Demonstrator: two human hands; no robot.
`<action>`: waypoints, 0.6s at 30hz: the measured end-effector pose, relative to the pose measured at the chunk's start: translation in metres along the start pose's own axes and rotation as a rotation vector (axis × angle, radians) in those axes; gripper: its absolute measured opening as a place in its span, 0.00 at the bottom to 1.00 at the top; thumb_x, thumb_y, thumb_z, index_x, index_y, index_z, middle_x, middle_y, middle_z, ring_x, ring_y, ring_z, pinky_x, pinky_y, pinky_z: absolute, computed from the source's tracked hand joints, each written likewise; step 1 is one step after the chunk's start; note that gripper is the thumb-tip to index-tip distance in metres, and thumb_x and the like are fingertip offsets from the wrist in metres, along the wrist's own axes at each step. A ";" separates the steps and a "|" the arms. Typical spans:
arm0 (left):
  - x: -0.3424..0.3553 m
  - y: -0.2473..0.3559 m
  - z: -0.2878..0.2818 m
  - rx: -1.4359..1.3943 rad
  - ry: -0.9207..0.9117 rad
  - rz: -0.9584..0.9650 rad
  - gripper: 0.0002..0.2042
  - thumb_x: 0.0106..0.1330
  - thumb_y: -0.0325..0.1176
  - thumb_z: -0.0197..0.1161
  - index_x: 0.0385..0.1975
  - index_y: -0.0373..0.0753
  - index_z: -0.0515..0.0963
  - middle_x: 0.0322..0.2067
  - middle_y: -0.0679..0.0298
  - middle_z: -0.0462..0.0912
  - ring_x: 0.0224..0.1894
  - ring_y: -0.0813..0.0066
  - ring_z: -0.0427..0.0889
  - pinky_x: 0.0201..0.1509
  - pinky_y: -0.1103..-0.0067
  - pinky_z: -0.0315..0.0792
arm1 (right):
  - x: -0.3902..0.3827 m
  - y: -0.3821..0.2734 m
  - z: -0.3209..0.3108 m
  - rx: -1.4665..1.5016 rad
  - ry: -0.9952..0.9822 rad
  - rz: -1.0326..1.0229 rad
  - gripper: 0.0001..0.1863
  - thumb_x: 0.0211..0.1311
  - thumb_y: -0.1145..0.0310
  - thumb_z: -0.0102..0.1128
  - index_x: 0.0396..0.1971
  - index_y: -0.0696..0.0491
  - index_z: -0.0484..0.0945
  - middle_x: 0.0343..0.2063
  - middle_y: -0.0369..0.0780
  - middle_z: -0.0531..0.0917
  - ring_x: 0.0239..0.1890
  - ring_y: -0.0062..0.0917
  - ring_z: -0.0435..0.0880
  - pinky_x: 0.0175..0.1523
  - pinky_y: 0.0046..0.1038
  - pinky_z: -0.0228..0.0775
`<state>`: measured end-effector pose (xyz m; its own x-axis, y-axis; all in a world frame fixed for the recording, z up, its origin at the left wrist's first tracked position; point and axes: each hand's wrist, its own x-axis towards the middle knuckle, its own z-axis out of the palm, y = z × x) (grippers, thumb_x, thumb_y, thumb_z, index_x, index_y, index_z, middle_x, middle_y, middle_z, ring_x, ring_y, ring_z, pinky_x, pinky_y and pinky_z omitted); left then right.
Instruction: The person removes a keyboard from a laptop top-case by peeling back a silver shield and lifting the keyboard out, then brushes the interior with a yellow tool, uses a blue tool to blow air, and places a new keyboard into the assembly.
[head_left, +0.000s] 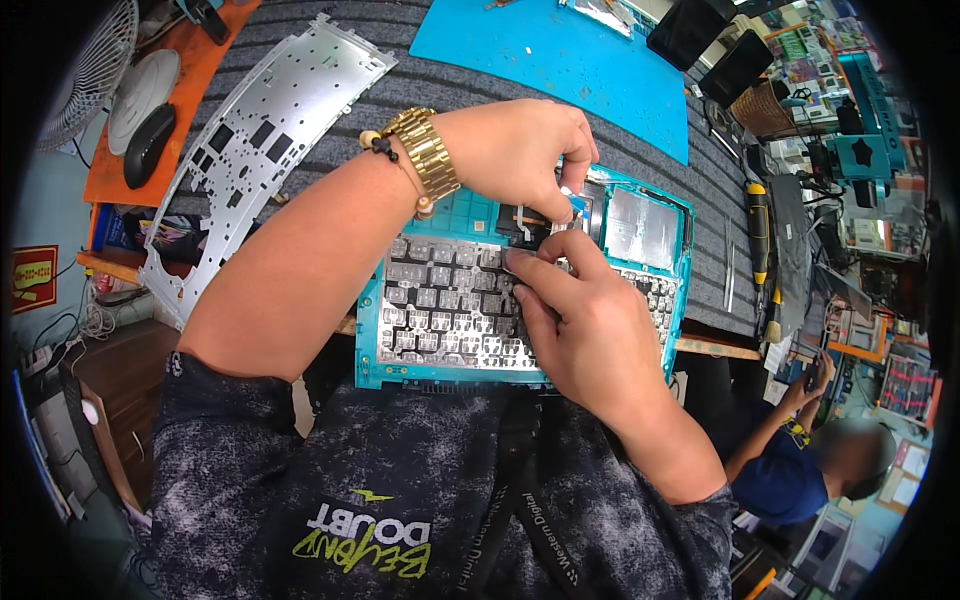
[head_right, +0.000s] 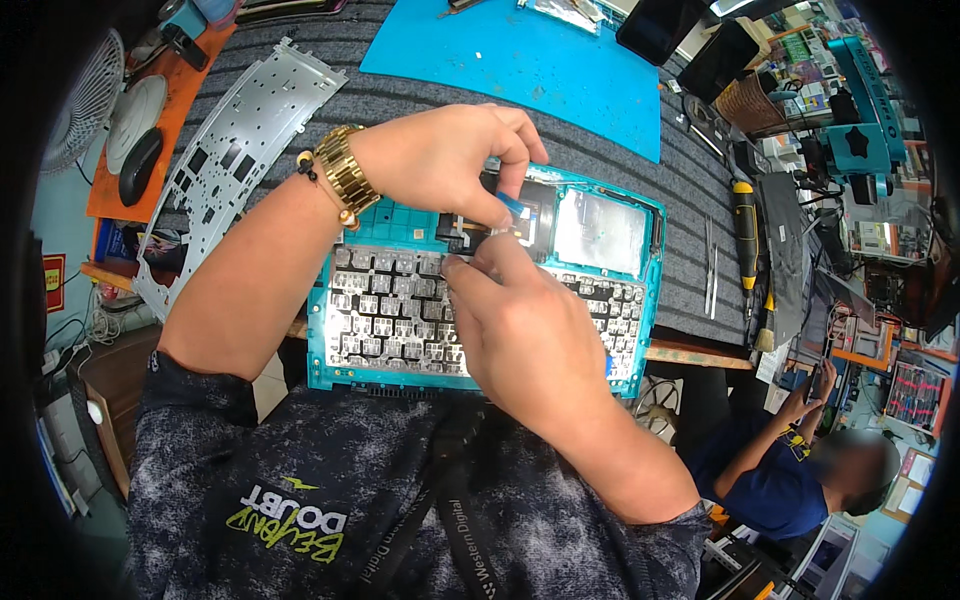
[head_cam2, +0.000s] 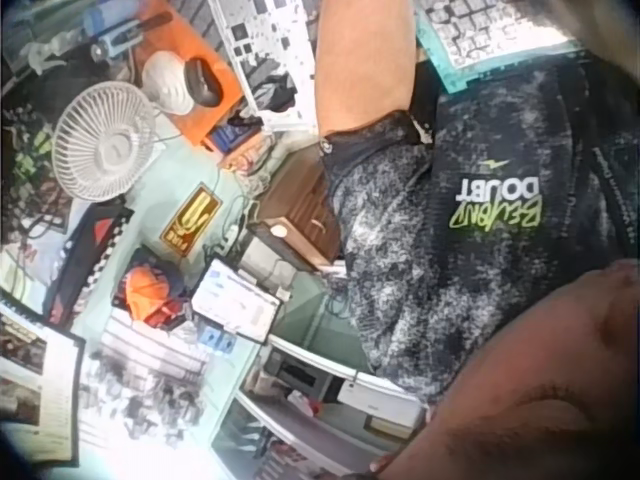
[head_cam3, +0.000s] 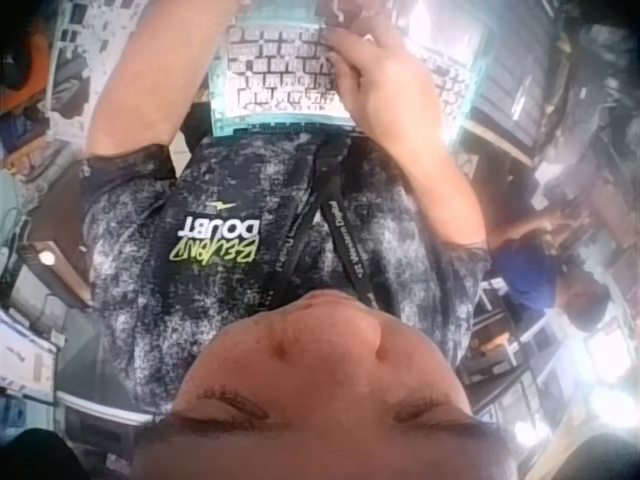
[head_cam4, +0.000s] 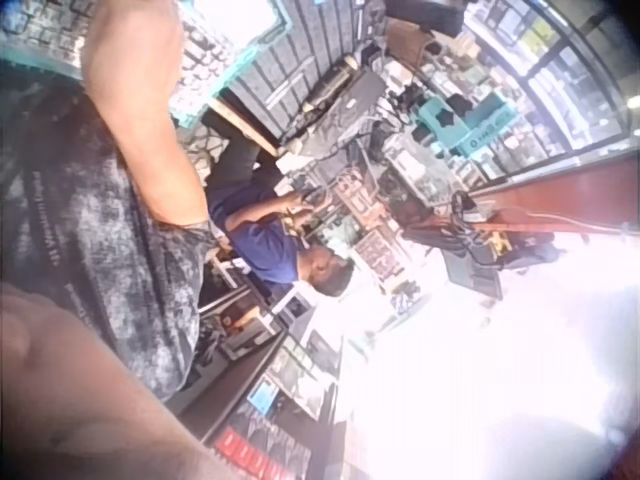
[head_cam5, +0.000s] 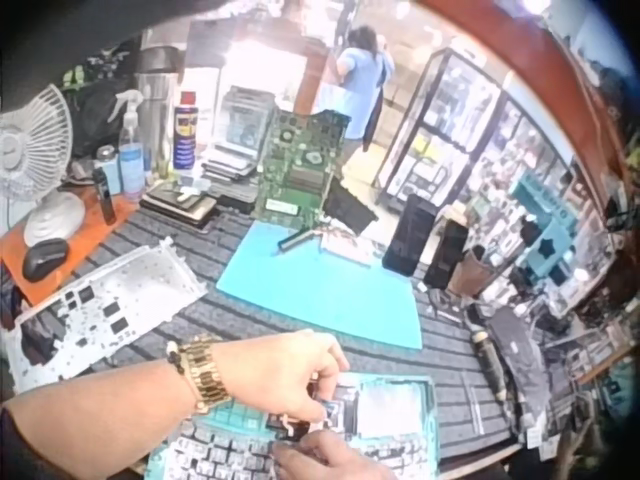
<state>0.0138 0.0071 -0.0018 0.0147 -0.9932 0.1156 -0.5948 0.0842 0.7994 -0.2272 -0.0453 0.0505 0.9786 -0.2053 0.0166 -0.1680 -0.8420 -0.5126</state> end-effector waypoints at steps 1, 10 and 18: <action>0.000 0.000 0.000 0.000 0.003 0.000 0.15 0.59 0.39 0.85 0.32 0.36 0.86 0.66 0.49 0.87 0.69 0.52 0.86 0.69 0.62 0.82 | 0.002 0.000 -0.003 -0.050 -0.022 -0.026 0.16 0.70 0.77 0.76 0.56 0.54 0.92 0.47 0.44 0.87 0.41 0.46 0.93 0.45 0.45 0.85; 0.004 -0.001 -0.002 -0.030 -0.050 -0.059 0.14 0.57 0.37 0.84 0.31 0.36 0.87 0.67 0.48 0.87 0.68 0.51 0.87 0.67 0.62 0.83 | 0.012 0.000 -0.011 -0.170 -0.093 -0.111 0.19 0.67 0.77 0.75 0.57 0.50 0.92 0.48 0.42 0.87 0.37 0.45 0.93 0.42 0.47 0.85; 0.004 -0.004 -0.003 -0.040 -0.041 -0.062 0.13 0.57 0.37 0.83 0.31 0.36 0.87 0.68 0.48 0.87 0.66 0.53 0.88 0.65 0.63 0.84 | 0.023 0.000 -0.020 -0.305 -0.196 -0.183 0.20 0.64 0.75 0.74 0.56 0.49 0.91 0.49 0.42 0.86 0.37 0.44 0.92 0.41 0.46 0.85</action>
<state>0.0188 0.0029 -0.0027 0.0172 -0.9990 0.0417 -0.5609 0.0249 0.8275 -0.2069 -0.0604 0.0681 0.9948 0.0361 -0.0952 0.0125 -0.9713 -0.2377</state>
